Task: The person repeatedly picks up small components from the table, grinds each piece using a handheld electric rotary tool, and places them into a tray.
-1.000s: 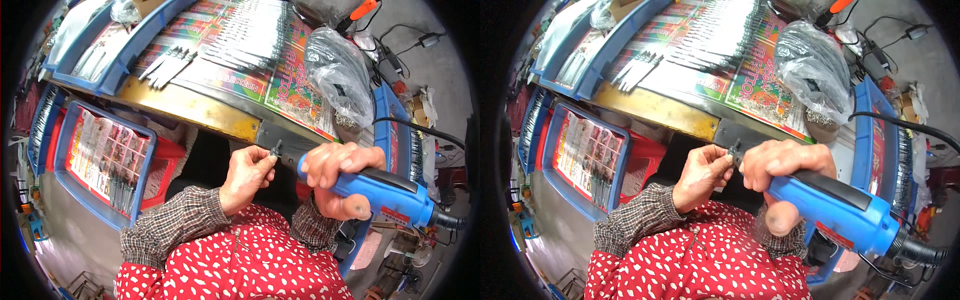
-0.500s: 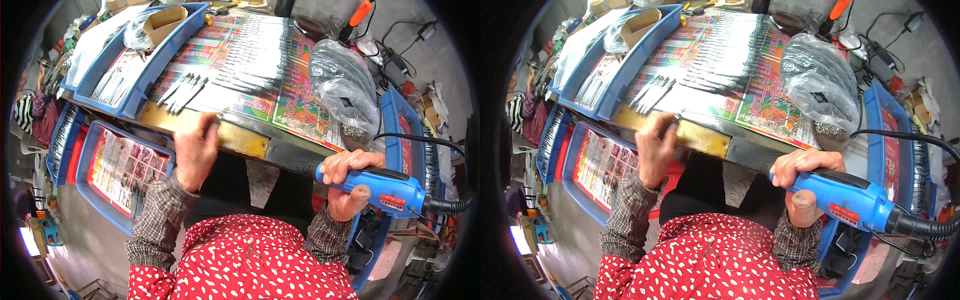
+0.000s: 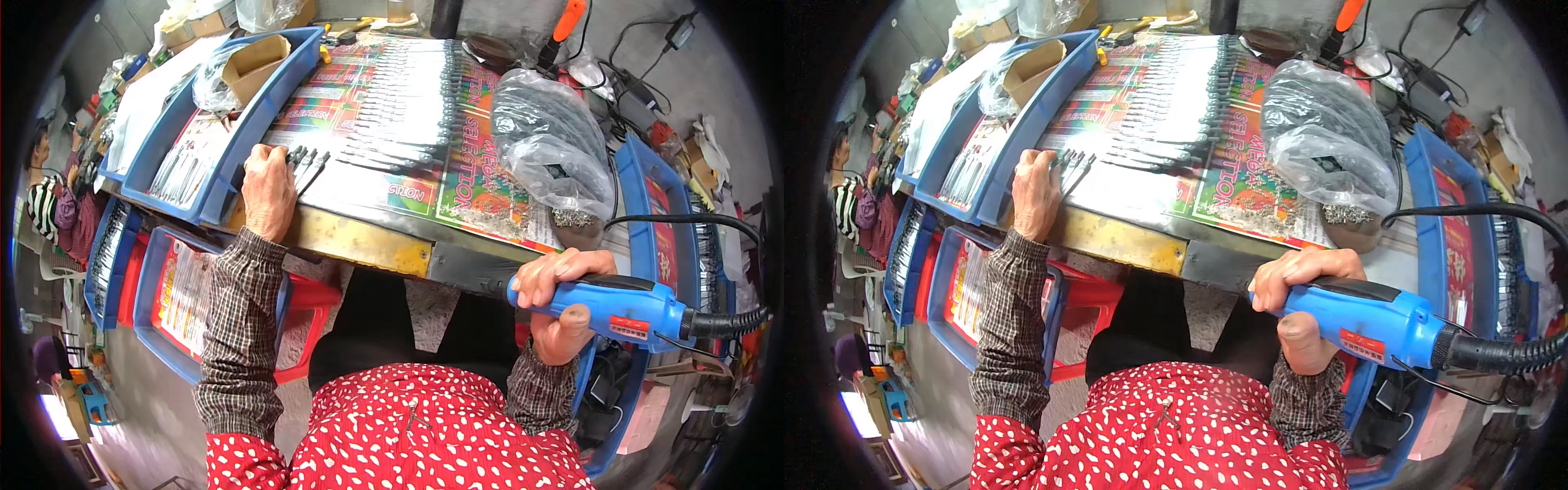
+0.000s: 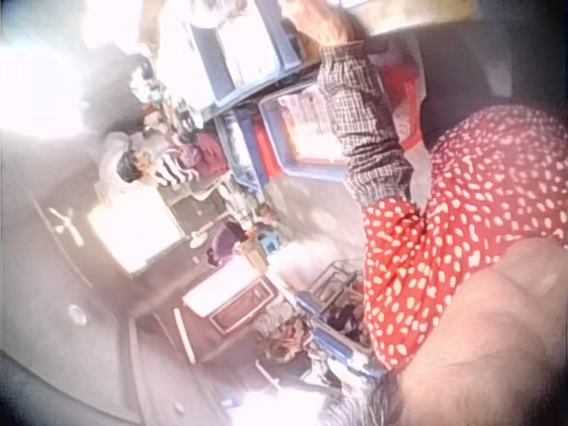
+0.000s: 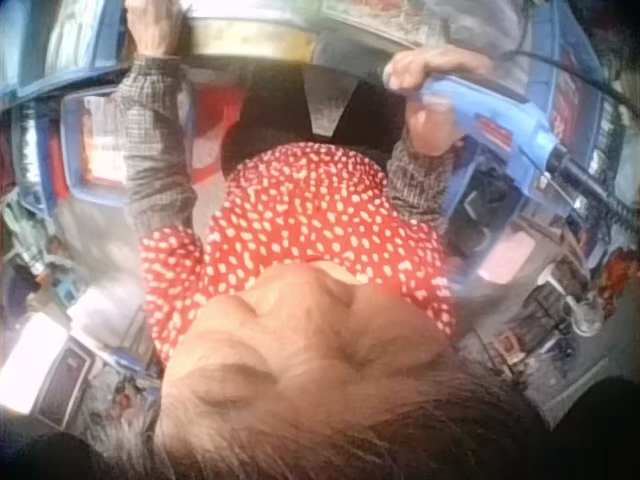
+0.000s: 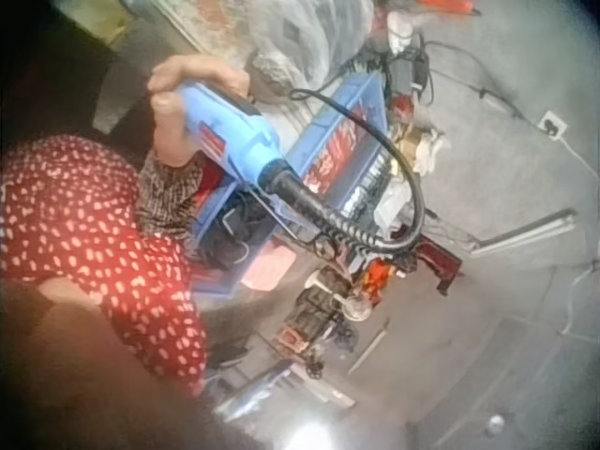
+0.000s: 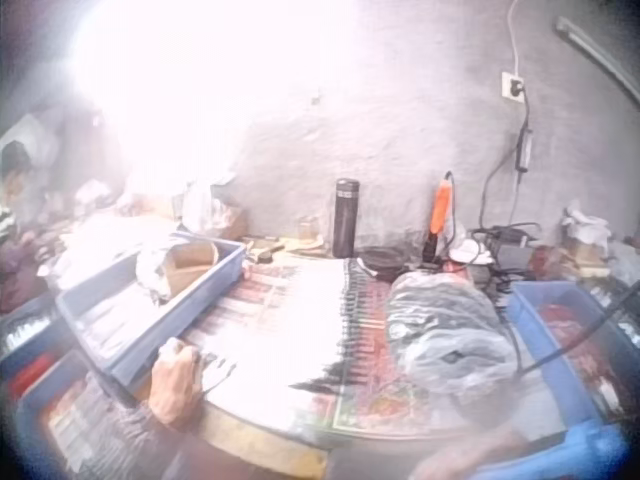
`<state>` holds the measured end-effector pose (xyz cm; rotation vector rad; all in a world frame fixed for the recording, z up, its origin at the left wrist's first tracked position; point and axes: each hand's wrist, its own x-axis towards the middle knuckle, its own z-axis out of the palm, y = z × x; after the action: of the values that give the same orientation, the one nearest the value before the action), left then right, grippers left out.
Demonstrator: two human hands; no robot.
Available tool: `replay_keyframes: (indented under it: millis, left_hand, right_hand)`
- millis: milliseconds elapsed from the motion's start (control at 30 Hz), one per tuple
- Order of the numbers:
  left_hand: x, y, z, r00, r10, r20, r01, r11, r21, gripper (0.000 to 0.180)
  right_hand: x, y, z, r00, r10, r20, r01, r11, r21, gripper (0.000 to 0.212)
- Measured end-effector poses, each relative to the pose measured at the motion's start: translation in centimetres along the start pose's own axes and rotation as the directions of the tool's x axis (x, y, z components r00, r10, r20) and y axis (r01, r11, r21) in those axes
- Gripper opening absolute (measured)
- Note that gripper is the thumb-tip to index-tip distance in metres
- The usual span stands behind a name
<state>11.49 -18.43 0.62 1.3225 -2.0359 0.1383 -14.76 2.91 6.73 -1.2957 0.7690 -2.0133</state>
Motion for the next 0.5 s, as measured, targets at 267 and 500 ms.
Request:
replay_keyframes:
  millis: [267, 500]
  left_hand:
    - [0.6, -0.8, 1.5, 0.995, 0.093, -0.037, -0.091, 0.994, 0.061, 0.022]
    - [0.7, 3.9, 0.9, 0.981, 0.143, -0.131, -0.102, 0.955, 0.278, 0.028]
  right_hand:
    - [-0.2, 0.0, -0.5, 0.999, 0.030, -0.018, -0.029, 0.999, 0.041, 0.046]
    - [-0.1, 0.2, -0.9, 0.999, 0.033, -0.025, -0.031, 0.996, 0.081, 0.046]
